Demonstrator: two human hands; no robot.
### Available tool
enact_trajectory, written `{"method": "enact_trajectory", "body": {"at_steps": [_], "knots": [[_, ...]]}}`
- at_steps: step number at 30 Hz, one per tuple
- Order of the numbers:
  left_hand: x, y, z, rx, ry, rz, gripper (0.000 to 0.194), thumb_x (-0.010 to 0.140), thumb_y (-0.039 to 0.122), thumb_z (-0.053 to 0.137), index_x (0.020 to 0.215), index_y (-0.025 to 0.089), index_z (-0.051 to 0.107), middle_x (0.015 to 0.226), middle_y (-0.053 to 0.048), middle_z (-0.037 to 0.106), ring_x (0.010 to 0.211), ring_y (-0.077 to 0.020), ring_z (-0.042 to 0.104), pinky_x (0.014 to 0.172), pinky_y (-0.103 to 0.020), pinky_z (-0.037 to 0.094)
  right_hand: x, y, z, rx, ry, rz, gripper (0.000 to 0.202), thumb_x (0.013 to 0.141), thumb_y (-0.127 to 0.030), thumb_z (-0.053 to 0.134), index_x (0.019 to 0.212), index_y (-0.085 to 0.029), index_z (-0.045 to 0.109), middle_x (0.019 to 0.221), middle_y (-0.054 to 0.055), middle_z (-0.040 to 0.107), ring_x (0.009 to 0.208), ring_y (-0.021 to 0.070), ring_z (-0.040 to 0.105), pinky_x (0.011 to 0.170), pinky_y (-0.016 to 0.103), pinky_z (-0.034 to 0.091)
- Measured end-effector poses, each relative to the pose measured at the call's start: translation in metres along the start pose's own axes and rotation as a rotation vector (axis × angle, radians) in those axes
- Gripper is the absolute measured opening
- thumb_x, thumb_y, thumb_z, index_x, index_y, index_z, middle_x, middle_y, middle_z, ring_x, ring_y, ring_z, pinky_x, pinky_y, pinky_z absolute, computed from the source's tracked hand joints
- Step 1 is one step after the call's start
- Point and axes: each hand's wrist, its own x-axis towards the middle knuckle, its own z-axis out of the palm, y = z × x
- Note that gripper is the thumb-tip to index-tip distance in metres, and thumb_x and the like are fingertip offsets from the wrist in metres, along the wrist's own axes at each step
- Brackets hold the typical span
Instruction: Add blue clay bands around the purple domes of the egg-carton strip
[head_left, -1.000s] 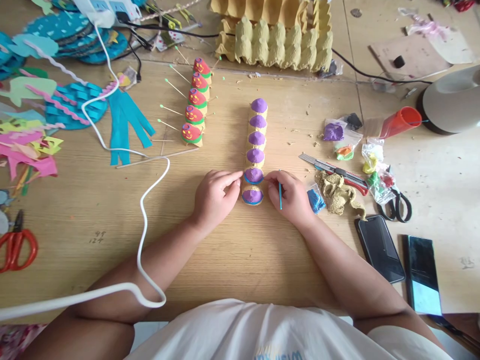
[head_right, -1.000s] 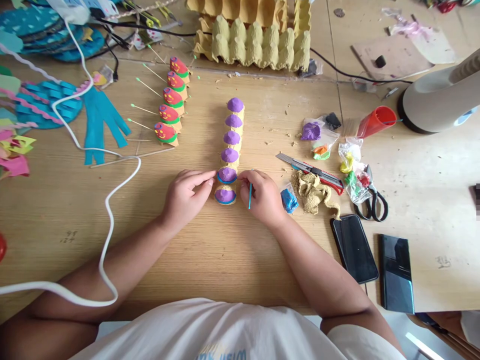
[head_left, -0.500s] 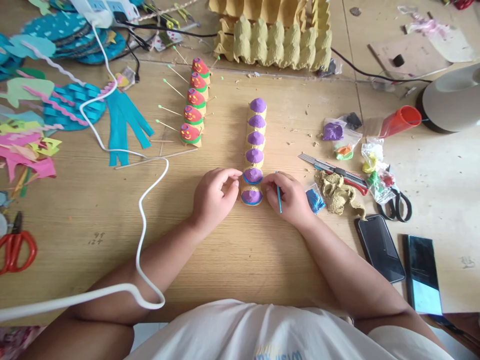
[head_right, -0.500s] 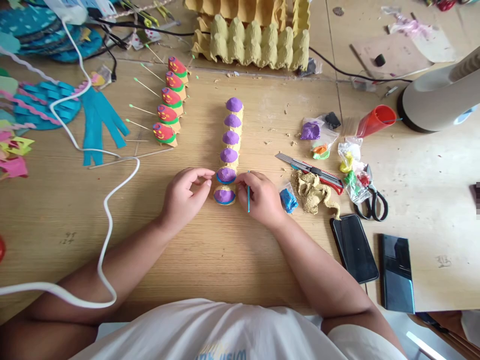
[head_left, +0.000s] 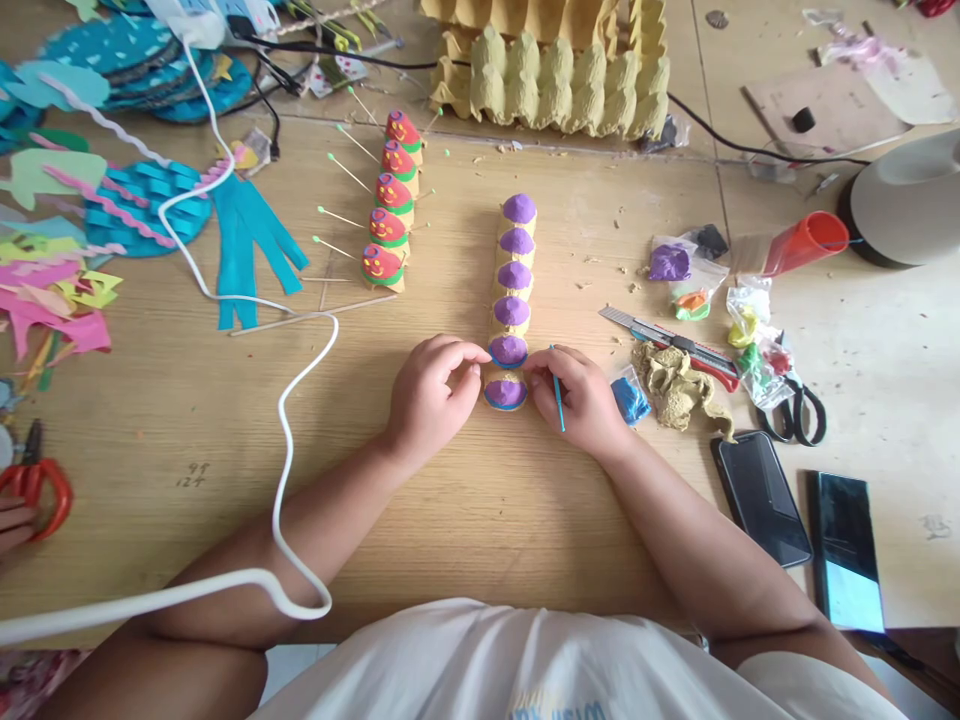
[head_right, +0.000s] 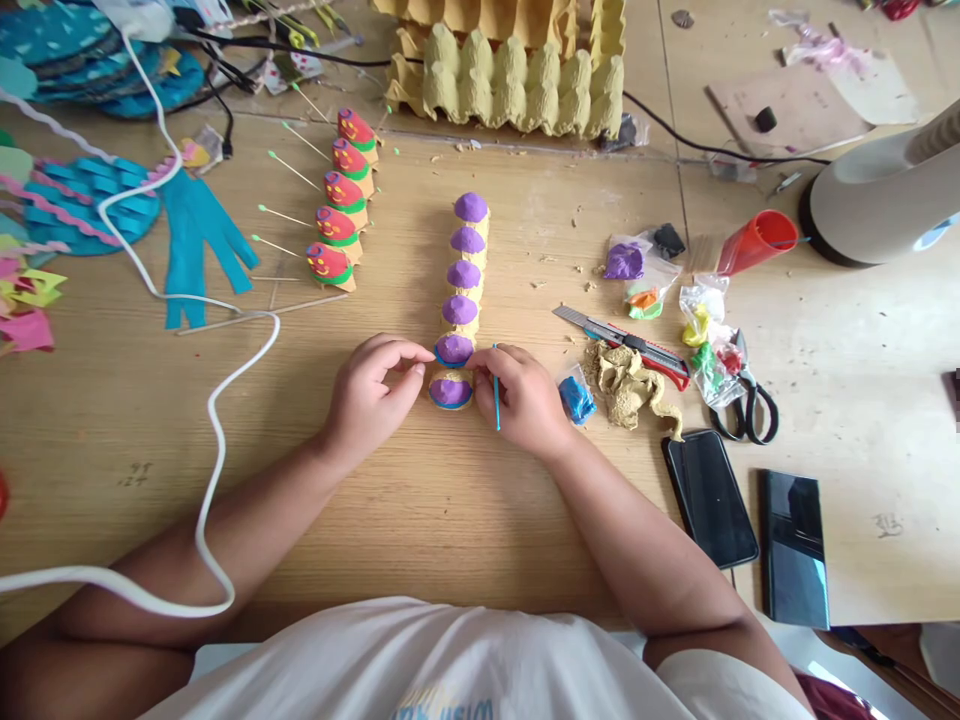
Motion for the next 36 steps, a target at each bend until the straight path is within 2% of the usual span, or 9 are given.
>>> {"method": "enact_trajectory", "body": {"at_steps": [21,28,33,36], "knots": [[0.0004,0.0009,0.0001,0.054,-0.028,0.016,0.016,0.089,0.012,0.056,0.093,0.022,0.068,0.095,-0.004,0.073,0.091,-0.0211,0.065,0.086,-0.037,0.05,0.0016,0.0005,0.0002,-0.003,0.009,0.043,0.022,0.085,-0.009,0.056,0.101,-0.022,0.064,0.085,0.004,0.069,0.076,0.0205,0.062,0.073,0.033,0.048],[-0.0034,0.0004,0.0008,0.12,0.025,-0.064,0.013,0.087,0.014,0.06,0.096,0.022,0.063,0.094,-0.003,0.071,0.085,-0.0207,0.061,0.081,-0.036,0.048,-0.0006,0.0006,0.0007,0.016,0.115,0.142,0.02,0.08,-0.007,0.056,0.091,-0.023,0.056,0.075,0.0,0.062,0.066,0.0178,0.056,0.064,0.03,0.045],[-0.0037,0.0015,0.002,0.123,-0.017,-0.074,0.015,0.088,0.016,0.06,0.101,0.022,0.061,0.1,-0.005,0.073,0.088,-0.0215,0.061,0.082,-0.037,0.049,-0.0003,-0.0037,0.0013,-0.054,0.048,0.12,0.016,0.084,-0.012,0.06,0.092,-0.024,0.054,0.086,0.004,0.068,0.074,0.0203,0.059,0.072,0.033,0.046],[-0.0049,-0.0001,0.0038,0.058,-0.018,-0.093,0.014,0.089,0.017,0.06,0.102,0.023,0.06,0.1,-0.005,0.072,0.087,-0.0204,0.063,0.083,-0.036,0.05,-0.0011,-0.0031,0.002,-0.03,0.049,0.11,0.016,0.084,-0.011,0.06,0.091,-0.024,0.053,0.087,0.004,0.068,0.076,0.0203,0.058,0.074,0.034,0.047]]}}
